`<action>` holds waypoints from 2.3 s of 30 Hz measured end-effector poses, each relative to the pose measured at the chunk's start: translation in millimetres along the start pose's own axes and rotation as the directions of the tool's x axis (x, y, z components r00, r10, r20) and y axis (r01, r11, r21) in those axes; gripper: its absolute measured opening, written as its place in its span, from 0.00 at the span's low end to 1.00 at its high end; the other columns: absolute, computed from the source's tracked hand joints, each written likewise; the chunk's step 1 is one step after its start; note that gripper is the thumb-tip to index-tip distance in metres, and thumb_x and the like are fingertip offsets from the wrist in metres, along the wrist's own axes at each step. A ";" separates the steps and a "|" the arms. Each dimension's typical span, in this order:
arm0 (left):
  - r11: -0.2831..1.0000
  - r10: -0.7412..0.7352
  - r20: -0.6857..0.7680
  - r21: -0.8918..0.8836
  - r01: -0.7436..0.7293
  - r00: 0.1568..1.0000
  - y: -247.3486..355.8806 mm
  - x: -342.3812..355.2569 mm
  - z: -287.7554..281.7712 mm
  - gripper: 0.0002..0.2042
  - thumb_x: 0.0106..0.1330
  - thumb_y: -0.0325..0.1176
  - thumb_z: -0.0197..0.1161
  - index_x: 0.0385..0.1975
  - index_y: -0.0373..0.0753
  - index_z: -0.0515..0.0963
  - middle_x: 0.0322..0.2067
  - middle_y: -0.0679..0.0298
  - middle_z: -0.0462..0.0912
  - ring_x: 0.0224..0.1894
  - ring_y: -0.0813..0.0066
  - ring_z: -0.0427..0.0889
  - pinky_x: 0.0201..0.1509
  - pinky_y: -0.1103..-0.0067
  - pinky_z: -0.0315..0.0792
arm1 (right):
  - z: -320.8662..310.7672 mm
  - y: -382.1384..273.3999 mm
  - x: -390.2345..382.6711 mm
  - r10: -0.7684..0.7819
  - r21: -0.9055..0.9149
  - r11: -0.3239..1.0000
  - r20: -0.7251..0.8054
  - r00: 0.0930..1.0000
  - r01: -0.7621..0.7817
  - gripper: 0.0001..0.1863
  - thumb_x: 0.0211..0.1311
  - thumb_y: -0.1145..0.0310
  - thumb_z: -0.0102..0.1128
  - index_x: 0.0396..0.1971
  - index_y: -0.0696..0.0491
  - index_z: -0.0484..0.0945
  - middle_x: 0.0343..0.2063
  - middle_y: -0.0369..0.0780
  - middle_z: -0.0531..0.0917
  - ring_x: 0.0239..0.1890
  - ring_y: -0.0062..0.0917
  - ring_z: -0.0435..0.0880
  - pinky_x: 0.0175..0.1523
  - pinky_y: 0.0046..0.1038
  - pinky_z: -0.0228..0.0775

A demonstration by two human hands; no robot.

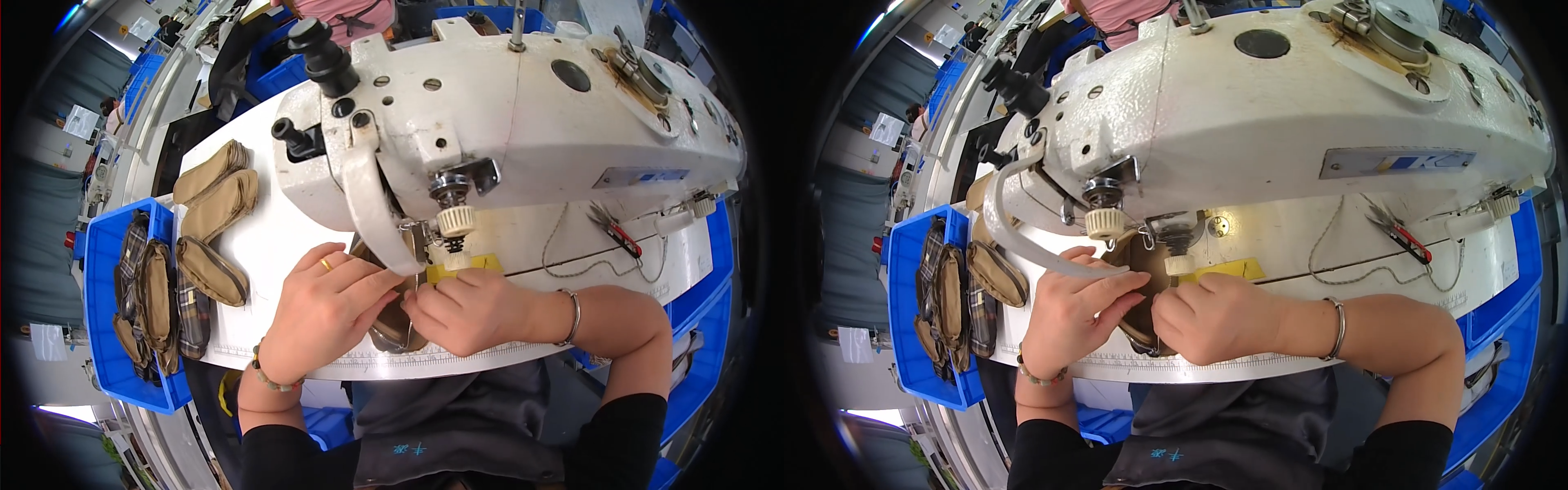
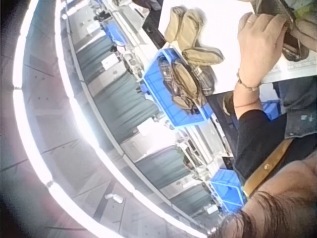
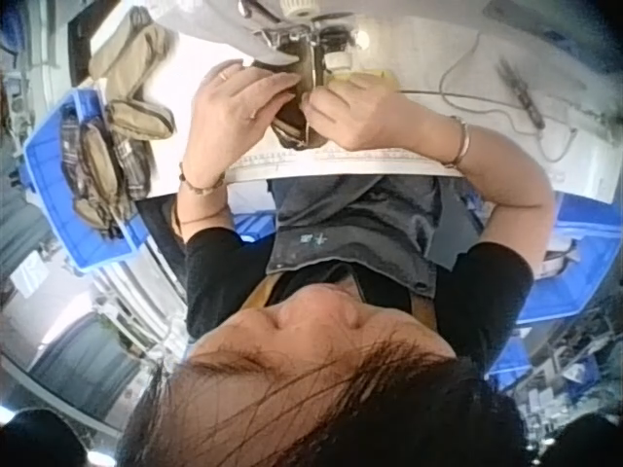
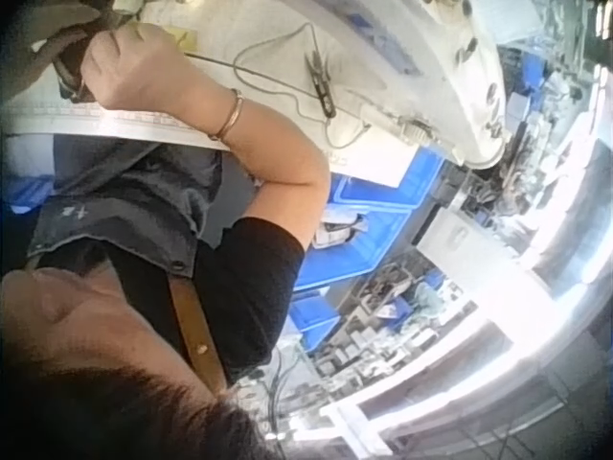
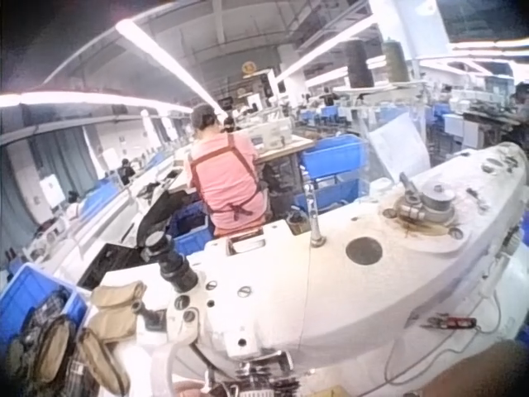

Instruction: Using an industrial sewing machine to stitch together the fabric components of shoe uppers.

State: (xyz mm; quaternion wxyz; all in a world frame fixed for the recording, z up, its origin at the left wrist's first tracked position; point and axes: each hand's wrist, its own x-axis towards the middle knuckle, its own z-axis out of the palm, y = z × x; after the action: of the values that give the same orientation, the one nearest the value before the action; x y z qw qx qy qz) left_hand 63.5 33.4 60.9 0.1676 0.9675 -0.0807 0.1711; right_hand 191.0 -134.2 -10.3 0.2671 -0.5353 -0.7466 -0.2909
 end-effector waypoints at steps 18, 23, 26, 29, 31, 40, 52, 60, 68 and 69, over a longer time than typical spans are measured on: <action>0.981 -0.025 -0.088 0.190 0.041 0.996 -10.8 -6.6 17.0 0.13 0.46 0.25 0.68 0.34 0.46 0.85 0.28 0.73 0.81 0.32 0.72 0.78 0.48 0.66 0.65 | 4.4 -1.3 3.2 -0.146 0.222 0.969 0.135 0.980 0.113 0.12 0.43 0.61 0.65 0.20 0.52 0.74 0.22 0.33 0.72 0.29 0.23 0.74 0.31 0.23 0.66; 0.989 -0.019 -0.023 0.143 0.022 1.000 -5.2 -7.1 17.8 0.13 0.46 0.27 0.68 0.34 0.46 0.86 0.28 0.74 0.80 0.32 0.72 0.78 0.50 0.63 0.65 | 10.7 -16.6 -9.0 -0.112 0.189 0.979 0.218 0.969 0.071 0.09 0.42 0.64 0.57 0.17 0.55 0.78 0.23 0.41 0.80 0.26 0.28 0.77 0.29 0.25 0.64; 0.987 -0.008 0.071 0.163 -0.004 0.997 1.3 -11.6 22.5 0.16 0.45 0.28 0.69 0.38 0.45 0.86 0.30 0.75 0.79 0.33 0.73 0.77 0.55 0.59 0.64 | -0.4 -30.9 -8.3 -0.115 0.032 0.993 0.157 0.981 0.111 0.11 0.38 0.66 0.57 0.17 0.59 0.79 0.22 0.49 0.82 0.21 0.26 0.77 0.26 0.23 0.64; 0.972 0.012 0.081 0.234 -0.031 0.997 8.4 -17.0 32.9 0.17 0.46 0.29 0.69 0.40 0.45 0.85 0.30 0.74 0.75 0.34 0.73 0.75 0.57 0.57 0.63 | -8.9 -40.4 -4.1 -0.028 -0.041 0.998 0.268 0.963 0.041 0.12 0.34 0.67 0.57 0.16 0.62 0.79 0.22 0.54 0.83 0.16 0.24 0.74 0.20 0.21 0.61; 0.969 0.011 0.103 0.243 -0.035 0.995 9.9 -19.9 39.7 0.18 0.47 0.30 0.69 0.42 0.44 0.84 0.30 0.72 0.72 0.35 0.73 0.73 0.58 0.56 0.63 | -11.4 -50.6 -5.7 0.035 -0.052 0.998 0.280 0.959 -0.021 0.12 0.34 0.68 0.57 0.16 0.62 0.79 0.22 0.56 0.83 0.15 0.23 0.73 0.19 0.22 0.60; 0.962 0.017 0.120 0.267 -0.048 0.993 10.4 -22.0 46.8 0.18 0.47 0.31 0.69 0.42 0.41 0.84 0.30 0.72 0.71 0.35 0.73 0.72 0.60 0.55 0.61 | -14.7 -49.6 -5.2 0.067 -0.051 0.997 0.301 0.951 -0.054 0.12 0.34 0.68 0.58 0.15 0.63 0.79 0.24 0.61 0.83 0.15 0.24 0.74 0.18 0.21 0.59; 0.977 0.060 0.067 0.203 -0.073 0.996 -4.9 -11.2 49.8 0.16 0.43 0.29 0.69 0.35 0.40 0.84 0.30 0.72 0.71 0.35 0.71 0.72 0.48 0.60 0.62 | -7.3 -38.4 -7.1 0.080 -0.098 0.994 0.324 0.943 -0.051 0.11 0.38 0.67 0.57 0.17 0.61 0.80 0.29 0.61 0.85 0.14 0.20 0.72 0.16 0.20 0.58; 0.983 -0.032 0.033 0.181 0.026 0.999 -14.0 -5.8 51.1 0.05 0.45 0.28 0.69 0.23 0.43 0.82 0.29 0.73 0.73 0.34 0.70 0.72 0.41 0.61 0.58 | -2.1 -26.0 -6.4 0.087 -0.140 0.989 0.293 0.952 -0.047 0.09 0.41 0.69 0.58 0.18 0.61 0.80 0.31 0.56 0.86 0.13 0.16 0.71 0.16 0.19 0.59; 0.989 -0.023 0.019 0.148 0.020 1.000 -6.9 -9.3 49.7 0.05 0.46 0.28 0.70 0.25 0.43 0.84 0.28 0.72 0.74 0.35 0.69 0.72 0.43 0.64 0.58 | -3.9 -26.1 -7.0 0.096 -0.103 0.992 0.302 0.949 -0.068 0.12 0.41 0.69 0.58 0.21 0.63 0.82 0.31 0.56 0.86 0.14 0.17 0.72 0.17 0.20 0.62; 0.995 -0.030 0.042 0.094 0.026 0.999 -9.0 -8.5 50.0 0.06 0.47 0.28 0.70 0.25 0.43 0.84 0.28 0.72 0.74 0.35 0.69 0.73 0.43 0.64 0.58 | -4.2 -25.7 -7.0 0.095 -0.103 0.992 0.302 0.949 -0.067 0.12 0.41 0.69 0.58 0.21 0.63 0.82 0.31 0.56 0.86 0.14 0.17 0.72 0.17 0.20 0.62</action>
State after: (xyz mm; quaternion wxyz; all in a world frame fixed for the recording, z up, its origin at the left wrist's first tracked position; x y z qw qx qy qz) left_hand 72.7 25.0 10.9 0.1225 0.9788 -0.0628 0.1515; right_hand 168.8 -148.4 -16.3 0.1351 -0.6157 -0.7423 -0.2271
